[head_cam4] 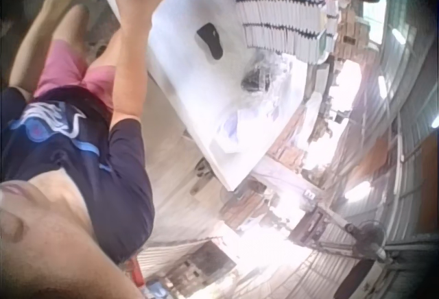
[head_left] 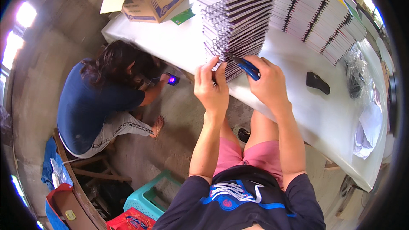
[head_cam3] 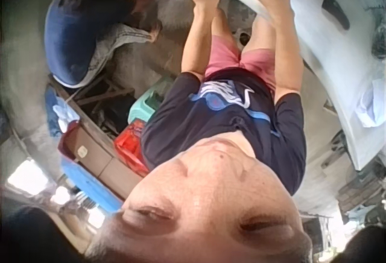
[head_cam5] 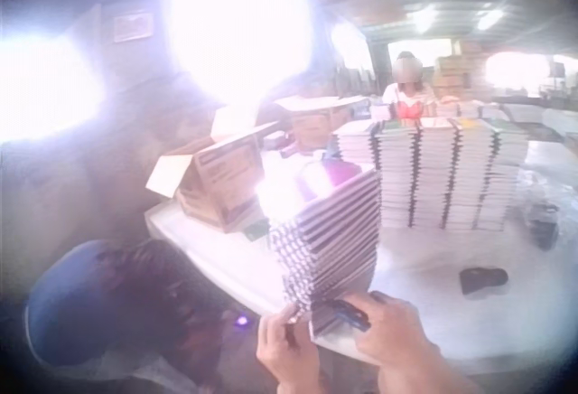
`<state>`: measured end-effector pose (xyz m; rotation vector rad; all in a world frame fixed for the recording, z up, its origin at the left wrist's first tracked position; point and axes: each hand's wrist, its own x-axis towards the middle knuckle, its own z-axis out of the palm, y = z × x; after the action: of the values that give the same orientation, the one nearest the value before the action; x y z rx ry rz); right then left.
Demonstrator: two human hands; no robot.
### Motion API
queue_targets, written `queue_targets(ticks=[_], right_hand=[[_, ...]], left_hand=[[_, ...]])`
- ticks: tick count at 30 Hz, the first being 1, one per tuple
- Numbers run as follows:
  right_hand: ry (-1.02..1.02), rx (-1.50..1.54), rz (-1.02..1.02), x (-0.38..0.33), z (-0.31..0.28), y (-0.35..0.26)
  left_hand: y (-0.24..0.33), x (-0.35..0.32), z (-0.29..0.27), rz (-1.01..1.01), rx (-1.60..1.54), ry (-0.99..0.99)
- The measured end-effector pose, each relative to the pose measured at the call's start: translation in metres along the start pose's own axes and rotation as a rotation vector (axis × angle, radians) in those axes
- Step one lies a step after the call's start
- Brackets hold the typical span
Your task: The person uses pliers to trim the excess spiral wire from the ends of notebooks and bends the wire tips inward by hand.
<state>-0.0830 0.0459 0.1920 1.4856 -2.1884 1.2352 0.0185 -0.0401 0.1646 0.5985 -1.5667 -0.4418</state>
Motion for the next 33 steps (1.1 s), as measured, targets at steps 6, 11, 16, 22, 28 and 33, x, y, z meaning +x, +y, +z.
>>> queue_targets(ticks=[6, 11, 16, 22, 28, 33], right_hand=[[-0.016, 0.001, -0.025, -0.001, 0.001, 0.004], [-0.010, -0.020, -0.025, 0.000, -0.002, 0.003], [0.018, 0.069, -0.088, -0.008, -0.009, 0.016], [0.041, 0.199, -0.047, -0.016, -0.022, 0.016], [0.015, 0.270, 0.038, -0.023, -0.028, 0.021], [-0.035, 0.137, -0.021, -0.030, -0.024, 0.023]], left_hand=[[0.000, -0.005, 0.000, -0.024, 0.011, 0.060], [0.018, 0.005, -0.025, -0.779, -0.812, -0.068], [0.004, -0.008, -0.043, -1.125, -1.216, -0.186], [-0.016, -0.004, -0.047, -1.346, -1.800, -0.219], [-0.026, -0.003, -0.058, -1.559, -2.102, -0.090], [-0.025, 0.001, -0.060, -1.645, -2.066, 0.015]])
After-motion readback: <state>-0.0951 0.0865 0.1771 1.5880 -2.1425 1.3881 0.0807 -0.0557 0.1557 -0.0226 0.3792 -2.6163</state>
